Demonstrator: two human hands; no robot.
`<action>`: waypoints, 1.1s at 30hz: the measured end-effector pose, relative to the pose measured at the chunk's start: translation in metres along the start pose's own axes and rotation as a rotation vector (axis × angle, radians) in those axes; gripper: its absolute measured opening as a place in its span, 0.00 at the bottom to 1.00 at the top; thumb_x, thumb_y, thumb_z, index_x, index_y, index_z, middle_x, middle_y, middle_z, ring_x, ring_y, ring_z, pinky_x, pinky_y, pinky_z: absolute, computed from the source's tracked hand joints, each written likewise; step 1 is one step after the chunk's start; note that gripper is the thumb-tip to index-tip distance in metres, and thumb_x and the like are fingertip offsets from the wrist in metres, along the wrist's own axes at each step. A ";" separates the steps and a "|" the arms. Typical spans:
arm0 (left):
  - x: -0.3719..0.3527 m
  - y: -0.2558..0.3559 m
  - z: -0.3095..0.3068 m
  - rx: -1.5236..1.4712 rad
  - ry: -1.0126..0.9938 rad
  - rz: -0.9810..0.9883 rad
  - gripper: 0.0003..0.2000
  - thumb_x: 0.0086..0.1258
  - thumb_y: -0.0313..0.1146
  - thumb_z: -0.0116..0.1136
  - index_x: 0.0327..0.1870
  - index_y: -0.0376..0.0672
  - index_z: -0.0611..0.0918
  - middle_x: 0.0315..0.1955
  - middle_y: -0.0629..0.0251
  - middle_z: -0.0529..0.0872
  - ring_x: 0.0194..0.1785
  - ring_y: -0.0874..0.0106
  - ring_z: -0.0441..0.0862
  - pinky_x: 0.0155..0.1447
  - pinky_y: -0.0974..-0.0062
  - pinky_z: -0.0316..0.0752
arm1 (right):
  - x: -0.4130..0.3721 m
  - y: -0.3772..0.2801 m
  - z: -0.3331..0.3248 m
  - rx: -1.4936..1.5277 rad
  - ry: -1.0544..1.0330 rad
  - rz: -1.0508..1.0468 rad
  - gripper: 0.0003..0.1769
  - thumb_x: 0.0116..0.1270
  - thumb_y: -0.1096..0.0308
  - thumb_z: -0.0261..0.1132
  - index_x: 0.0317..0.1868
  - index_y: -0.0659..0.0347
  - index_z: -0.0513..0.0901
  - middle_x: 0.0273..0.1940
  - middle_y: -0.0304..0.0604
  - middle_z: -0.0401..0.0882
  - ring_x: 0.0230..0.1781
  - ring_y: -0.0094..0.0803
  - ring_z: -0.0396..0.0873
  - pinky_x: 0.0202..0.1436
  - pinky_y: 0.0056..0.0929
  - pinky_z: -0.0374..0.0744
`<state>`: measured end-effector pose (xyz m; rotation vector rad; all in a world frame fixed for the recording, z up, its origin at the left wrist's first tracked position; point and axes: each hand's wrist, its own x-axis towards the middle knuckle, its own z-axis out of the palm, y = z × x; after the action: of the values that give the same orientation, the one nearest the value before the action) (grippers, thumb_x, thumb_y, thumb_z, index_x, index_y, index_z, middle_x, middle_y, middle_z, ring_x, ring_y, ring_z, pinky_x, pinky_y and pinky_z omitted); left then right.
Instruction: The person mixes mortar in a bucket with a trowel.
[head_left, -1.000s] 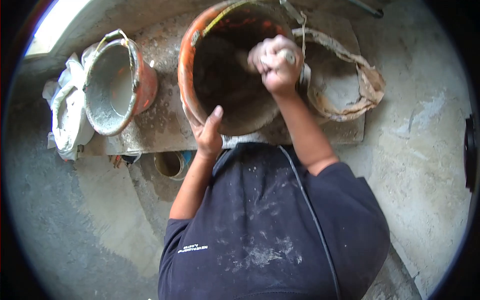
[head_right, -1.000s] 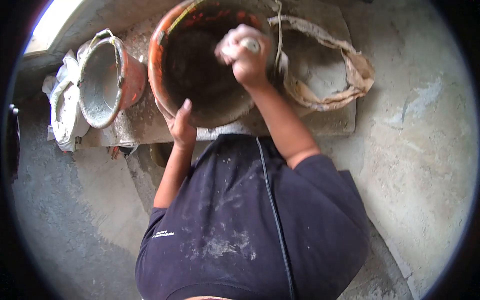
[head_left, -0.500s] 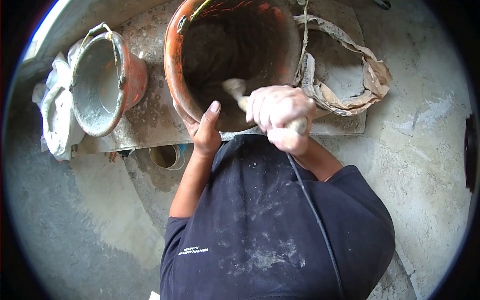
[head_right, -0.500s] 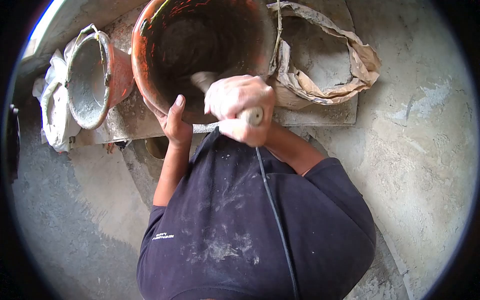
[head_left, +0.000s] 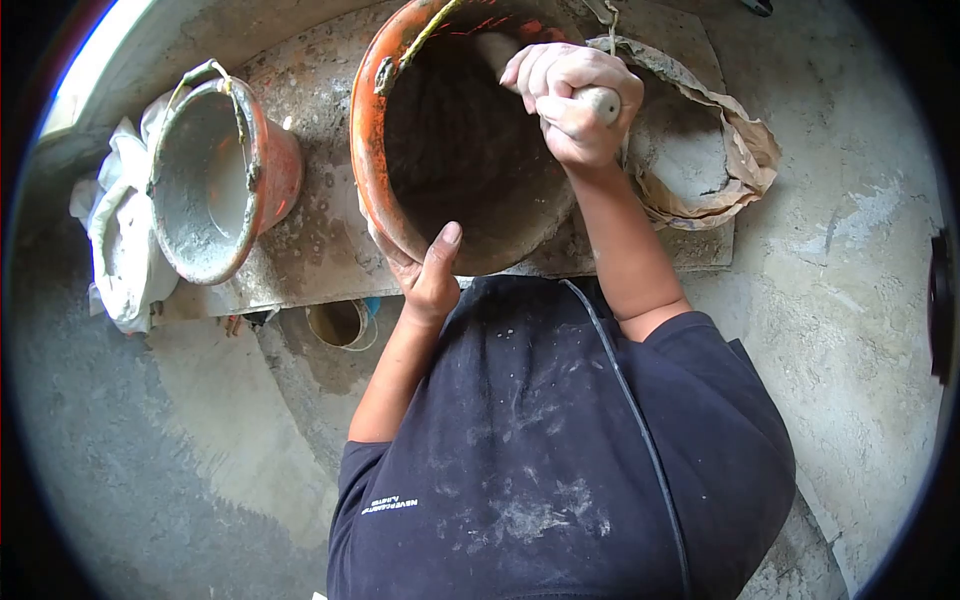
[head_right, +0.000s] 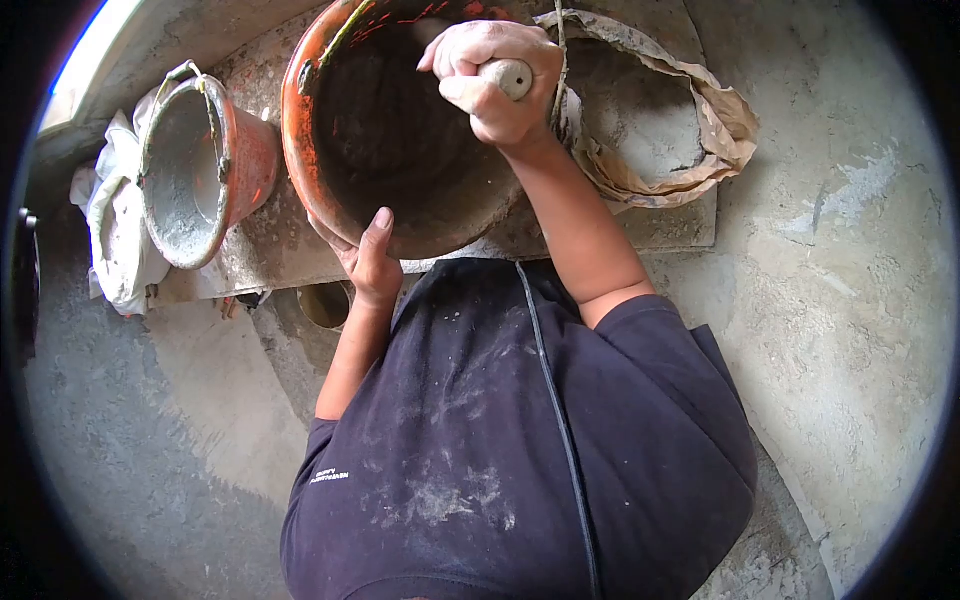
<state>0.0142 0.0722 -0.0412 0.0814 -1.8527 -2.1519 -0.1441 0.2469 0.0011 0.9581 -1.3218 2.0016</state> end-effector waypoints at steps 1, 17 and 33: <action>0.002 0.004 0.002 0.001 0.004 -0.008 0.48 0.62 0.27 0.66 0.83 0.38 0.52 0.81 0.55 0.53 0.84 0.59 0.46 0.85 0.57 0.39 | -0.006 0.003 -0.004 -0.004 0.005 0.045 0.05 0.51 0.80 0.59 0.23 0.64 0.70 0.18 0.42 0.70 0.17 0.33 0.71 0.33 0.42 0.81; 0.008 0.020 0.008 0.004 0.072 -0.059 0.46 0.63 0.26 0.60 0.84 0.43 0.51 0.77 0.56 0.62 0.80 0.61 0.58 0.83 0.59 0.50 | -0.069 -0.046 0.023 0.237 0.275 0.472 0.08 0.50 0.76 0.62 0.21 0.59 0.70 0.17 0.41 0.72 0.16 0.31 0.71 0.28 0.37 0.80; 0.020 0.015 -0.002 -0.052 0.014 -0.062 0.44 0.66 0.25 0.61 0.83 0.39 0.54 0.79 0.57 0.59 0.83 0.63 0.53 0.84 0.62 0.45 | -0.077 -0.055 0.027 -0.008 -0.021 0.277 0.09 0.46 0.78 0.63 0.18 0.60 0.70 0.17 0.38 0.71 0.17 0.33 0.74 0.28 0.37 0.80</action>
<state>-0.0013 0.0636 -0.0236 0.1437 -1.8079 -2.2337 -0.0490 0.2370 -0.0242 0.8305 -1.5434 2.1921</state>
